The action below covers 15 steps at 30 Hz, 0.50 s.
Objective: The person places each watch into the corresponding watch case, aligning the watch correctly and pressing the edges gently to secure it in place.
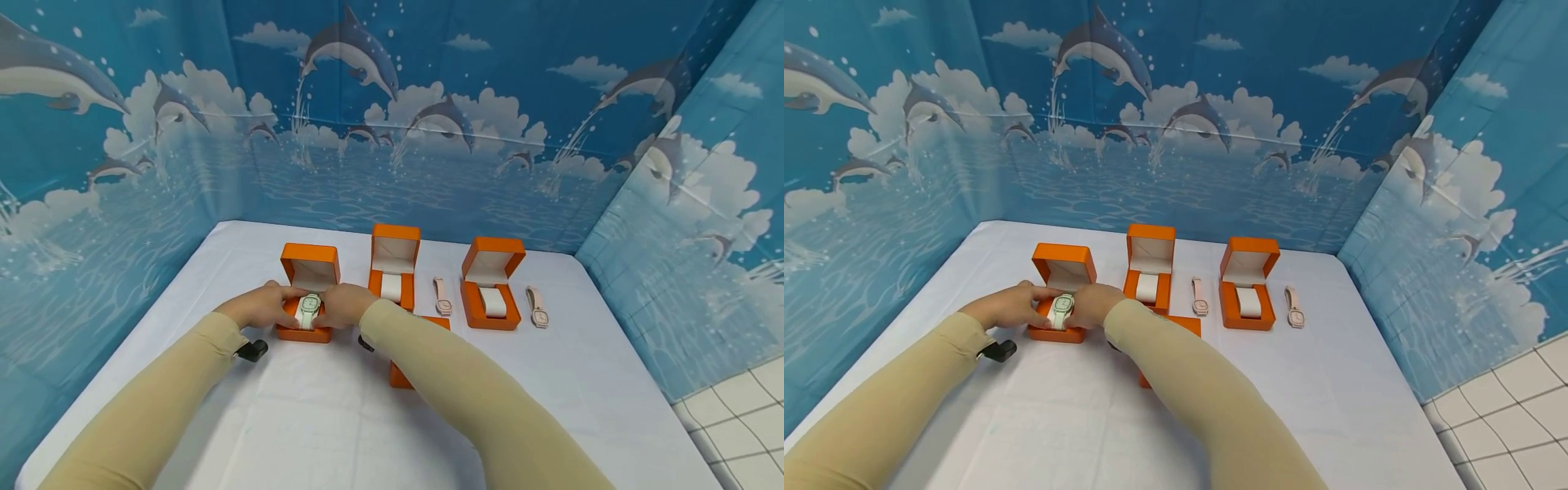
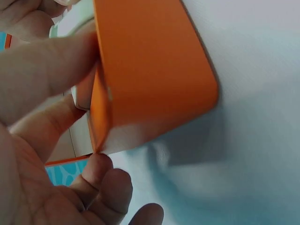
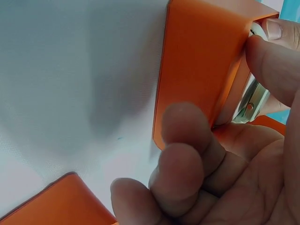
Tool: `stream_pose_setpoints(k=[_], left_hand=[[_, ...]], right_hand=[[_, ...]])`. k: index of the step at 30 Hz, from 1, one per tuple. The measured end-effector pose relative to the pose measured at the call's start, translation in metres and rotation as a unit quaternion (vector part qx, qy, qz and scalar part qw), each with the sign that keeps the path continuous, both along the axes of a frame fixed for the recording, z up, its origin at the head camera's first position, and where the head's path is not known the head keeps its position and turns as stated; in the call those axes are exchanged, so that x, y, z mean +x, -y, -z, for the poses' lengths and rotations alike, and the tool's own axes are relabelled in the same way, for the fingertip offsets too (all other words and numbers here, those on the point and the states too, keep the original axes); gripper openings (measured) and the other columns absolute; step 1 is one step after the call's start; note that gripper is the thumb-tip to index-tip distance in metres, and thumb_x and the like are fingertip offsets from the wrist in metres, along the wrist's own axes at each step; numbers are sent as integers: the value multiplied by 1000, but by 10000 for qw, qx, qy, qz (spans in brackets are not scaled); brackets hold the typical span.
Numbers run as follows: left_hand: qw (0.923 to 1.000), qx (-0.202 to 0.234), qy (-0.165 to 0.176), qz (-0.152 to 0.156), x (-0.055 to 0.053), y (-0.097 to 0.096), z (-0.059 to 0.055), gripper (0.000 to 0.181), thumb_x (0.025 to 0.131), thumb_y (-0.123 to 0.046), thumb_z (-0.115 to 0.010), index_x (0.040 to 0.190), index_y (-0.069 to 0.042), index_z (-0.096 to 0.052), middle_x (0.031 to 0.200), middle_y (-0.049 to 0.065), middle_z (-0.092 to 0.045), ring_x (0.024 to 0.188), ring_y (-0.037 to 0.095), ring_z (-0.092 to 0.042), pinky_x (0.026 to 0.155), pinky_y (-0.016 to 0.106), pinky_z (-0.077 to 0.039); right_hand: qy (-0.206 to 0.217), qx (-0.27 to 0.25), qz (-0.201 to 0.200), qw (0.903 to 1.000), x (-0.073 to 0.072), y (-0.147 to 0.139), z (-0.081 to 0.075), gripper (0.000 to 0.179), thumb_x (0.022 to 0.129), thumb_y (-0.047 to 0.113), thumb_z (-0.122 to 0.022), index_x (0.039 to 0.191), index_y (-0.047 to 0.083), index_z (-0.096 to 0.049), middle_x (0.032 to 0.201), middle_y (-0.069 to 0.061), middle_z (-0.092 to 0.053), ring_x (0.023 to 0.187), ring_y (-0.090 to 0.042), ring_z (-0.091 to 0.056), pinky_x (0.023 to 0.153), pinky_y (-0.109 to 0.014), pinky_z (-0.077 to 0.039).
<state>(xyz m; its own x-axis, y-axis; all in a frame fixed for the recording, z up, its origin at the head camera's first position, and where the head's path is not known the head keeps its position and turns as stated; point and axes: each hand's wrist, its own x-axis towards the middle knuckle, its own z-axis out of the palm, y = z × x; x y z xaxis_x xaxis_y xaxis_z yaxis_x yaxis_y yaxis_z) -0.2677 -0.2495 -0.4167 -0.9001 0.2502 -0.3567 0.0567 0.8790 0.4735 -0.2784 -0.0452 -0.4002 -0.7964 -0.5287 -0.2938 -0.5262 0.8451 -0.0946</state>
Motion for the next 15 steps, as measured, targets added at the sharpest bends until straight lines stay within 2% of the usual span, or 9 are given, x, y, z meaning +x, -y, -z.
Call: stream_pose_setpoints(k=[5,8,11,13,15], left_hand=[[9998,-65,3,173,2,5,-2,83,90,-45,-82,162,-27,-43,140,24,-48,121,36,-54,105,58,-49],[9998,-73,32,194,3,10,-7,89,91,-50,-79,165,-25,-37,142,24,-48,121,36,-56,103,58,-51],[9999,-51,18,148,3,17,-15,88,92,-52,-76,165,-20,-37,146,26,-49,125,39,-57,105,60,-52],[9999,7,-62,102,4,23,-22,84,95,-53,-72,163,-14,-40,150,28,-49,129,42,-56,107,63,-50],[9998,112,-176,-39,3,29,-28,82,98,-55,-67,161,-9,-41,152,30,-50,131,45,-55,107,63,-50]], right_hand=[[-91,53,-56,9999,-1,0,2,59,99,62,-64,138,18,-66,110,5,-70,94,-15,-63,89,-31,-56],[-102,98,-51,9999,-1,-1,3,68,99,63,-64,148,17,-60,126,3,-72,104,-16,-65,100,-32,-56],[-30,86,-44,9999,-3,-4,-1,75,99,63,-63,156,16,-52,143,0,-66,116,-17,-64,110,-34,-52],[134,26,-23,9999,-5,-8,-7,70,100,61,-63,150,13,-58,141,-2,-68,115,-18,-64,107,-34,-54],[310,-53,-9,9995,-7,-13,-16,62,101,60,-62,137,11,-68,130,-3,-71,107,-19,-66,99,-34,-56]])
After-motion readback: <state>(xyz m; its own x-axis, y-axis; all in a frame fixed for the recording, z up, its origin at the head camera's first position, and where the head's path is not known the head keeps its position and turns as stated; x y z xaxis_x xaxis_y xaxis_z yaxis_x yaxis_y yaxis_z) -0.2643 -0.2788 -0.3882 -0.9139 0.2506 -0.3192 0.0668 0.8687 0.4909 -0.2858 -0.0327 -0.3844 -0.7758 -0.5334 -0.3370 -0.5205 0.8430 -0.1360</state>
